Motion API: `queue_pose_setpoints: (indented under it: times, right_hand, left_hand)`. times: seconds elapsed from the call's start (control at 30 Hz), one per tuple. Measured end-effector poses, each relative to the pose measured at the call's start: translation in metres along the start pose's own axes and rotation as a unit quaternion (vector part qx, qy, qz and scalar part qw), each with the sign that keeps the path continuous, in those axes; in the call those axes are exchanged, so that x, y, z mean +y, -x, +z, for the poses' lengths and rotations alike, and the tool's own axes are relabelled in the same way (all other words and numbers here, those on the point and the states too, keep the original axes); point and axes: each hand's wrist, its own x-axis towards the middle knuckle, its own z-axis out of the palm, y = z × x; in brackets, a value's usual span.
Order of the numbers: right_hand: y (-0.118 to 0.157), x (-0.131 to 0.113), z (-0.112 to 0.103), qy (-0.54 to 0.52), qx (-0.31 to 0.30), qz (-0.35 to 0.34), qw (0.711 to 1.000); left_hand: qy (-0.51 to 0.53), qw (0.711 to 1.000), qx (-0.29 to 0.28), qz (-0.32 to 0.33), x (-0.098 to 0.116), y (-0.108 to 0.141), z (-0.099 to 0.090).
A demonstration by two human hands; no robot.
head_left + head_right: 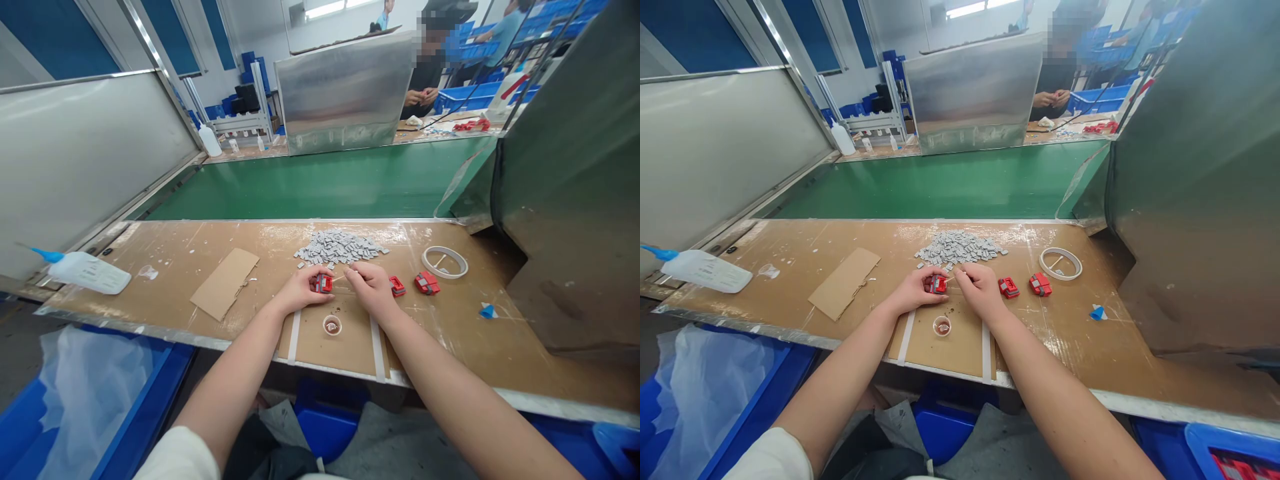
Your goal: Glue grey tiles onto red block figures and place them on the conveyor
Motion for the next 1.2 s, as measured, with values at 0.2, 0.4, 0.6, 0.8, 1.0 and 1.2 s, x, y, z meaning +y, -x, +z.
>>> queue_pose_setpoints:
  times: [0.2, 0.4, 0.6, 0.8, 1.0, 1.2]
  right_hand:
    - [-0.0019, 0.0042, 0.0050, 0.003, -0.013, 0.012, 1.000]
    - [-0.0025, 0.0026, 0.0072, 0.001, -0.020, 0.014, 1.000]
    - [-0.0018, 0.0033, 0.0082, 0.004, -0.026, 0.001, 1.000]
    - [0.0006, 0.0039, 0.0102, 0.018, -0.045, -0.031, 0.998]
    - [-0.0010, 0.0056, 0.0095, 0.030, -0.016, -0.025, 0.999]
    - [-0.0013, 0.0041, 0.0058, 0.076, -0.005, -0.025, 0.997]
  left_hand:
    - [-0.008, 1.000, -0.001, -0.004, -0.0012, -0.0005, 0.0001]
    - [-0.025, 1.000, 0.007, 0.000, 0.0000, -0.0004, 0.0006]
    - [-0.030, 1.000, 0.006, 0.000, 0.0010, -0.0006, 0.0005]
    - [-0.025, 1.000, 0.007, 0.003, -0.0004, -0.0009, 0.0003]
    - [-0.024, 1.000, 0.006, 0.003, -0.0012, -0.0009, 0.0005]
    - [-0.040, 0.999, 0.008, 0.005, 0.0000, -0.0005, 0.0005]
